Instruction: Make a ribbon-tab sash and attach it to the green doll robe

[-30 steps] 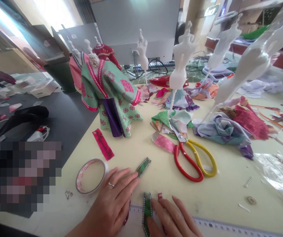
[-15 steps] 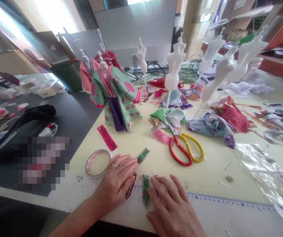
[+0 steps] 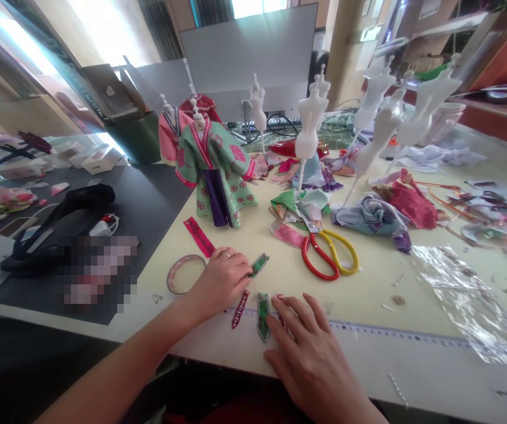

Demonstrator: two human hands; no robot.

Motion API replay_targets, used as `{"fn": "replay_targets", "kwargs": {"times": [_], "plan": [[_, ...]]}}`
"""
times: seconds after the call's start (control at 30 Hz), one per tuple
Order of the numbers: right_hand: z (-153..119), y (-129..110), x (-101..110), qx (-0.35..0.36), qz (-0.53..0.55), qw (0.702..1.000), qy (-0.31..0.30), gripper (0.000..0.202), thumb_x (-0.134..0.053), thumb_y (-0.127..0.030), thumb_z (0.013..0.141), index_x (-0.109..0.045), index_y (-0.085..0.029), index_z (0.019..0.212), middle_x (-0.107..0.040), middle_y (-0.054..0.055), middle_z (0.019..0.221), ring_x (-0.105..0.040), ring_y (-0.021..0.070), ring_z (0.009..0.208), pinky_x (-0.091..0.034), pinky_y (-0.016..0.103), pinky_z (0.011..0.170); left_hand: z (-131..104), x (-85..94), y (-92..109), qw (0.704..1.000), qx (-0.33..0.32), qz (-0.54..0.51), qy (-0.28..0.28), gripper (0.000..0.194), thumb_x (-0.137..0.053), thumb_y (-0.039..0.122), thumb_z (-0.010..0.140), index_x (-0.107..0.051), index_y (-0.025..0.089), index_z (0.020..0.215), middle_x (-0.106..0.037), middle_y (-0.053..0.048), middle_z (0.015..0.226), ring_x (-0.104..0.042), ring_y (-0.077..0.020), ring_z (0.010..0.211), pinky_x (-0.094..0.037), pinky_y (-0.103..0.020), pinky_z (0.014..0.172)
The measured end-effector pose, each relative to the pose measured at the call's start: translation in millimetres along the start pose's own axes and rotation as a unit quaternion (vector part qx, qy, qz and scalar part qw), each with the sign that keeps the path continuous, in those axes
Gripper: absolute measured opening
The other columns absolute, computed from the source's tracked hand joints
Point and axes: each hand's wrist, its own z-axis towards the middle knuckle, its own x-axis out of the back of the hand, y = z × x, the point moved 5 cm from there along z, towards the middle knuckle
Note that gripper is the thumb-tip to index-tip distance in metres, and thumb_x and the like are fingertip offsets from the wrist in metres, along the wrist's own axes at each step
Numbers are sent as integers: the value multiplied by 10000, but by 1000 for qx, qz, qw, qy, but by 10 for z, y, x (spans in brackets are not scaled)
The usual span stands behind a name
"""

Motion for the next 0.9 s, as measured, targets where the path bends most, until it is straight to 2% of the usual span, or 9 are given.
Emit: {"fn": "replay_targets", "kwargs": {"times": [0.17,0.4,0.67,0.9], "plan": [[24,-24,35,1,13,1000,-5,313,-566,-249,839,-590,-184,1144,-523,107,1318,-408,301,1223,-335,554,1002,24,-18,19,999,-21,30,12,170,-474,132,866,-620,154,783,-597,-47,822,-497,-212,871,-366,-399,899],[53,-40,59,0,7,1000,11,295,-580,-237,827,-593,-170,1114,-532,127,1285,-407,298,1215,-337,545,1003,1,-56,24,999,-6,16,29,180,-449,114,866,-599,143,770,-593,-49,868,-495,-202,895,-346,-386,935],[39,-41,47,-9,14,1000,22,282,-577,-237,827,-599,-152,1095,-552,141,1256,-429,307,1178,-353,557,982,-8,9,-44,1000,4,-14,4,68,-558,194,829,-614,159,814,-610,-31,905,-511,-198,888,-377,-364,874],[36,-29,43,-25,23,999,34,280,-565,-247,841,-605,-141,1097,-567,141,1243,-452,307,1150,-344,556,989,50,-28,-29,1000,-6,-9,1,171,-457,142,866,-588,151,756,-601,-52,841,-504,-201,830,-401,-370,816]]}}
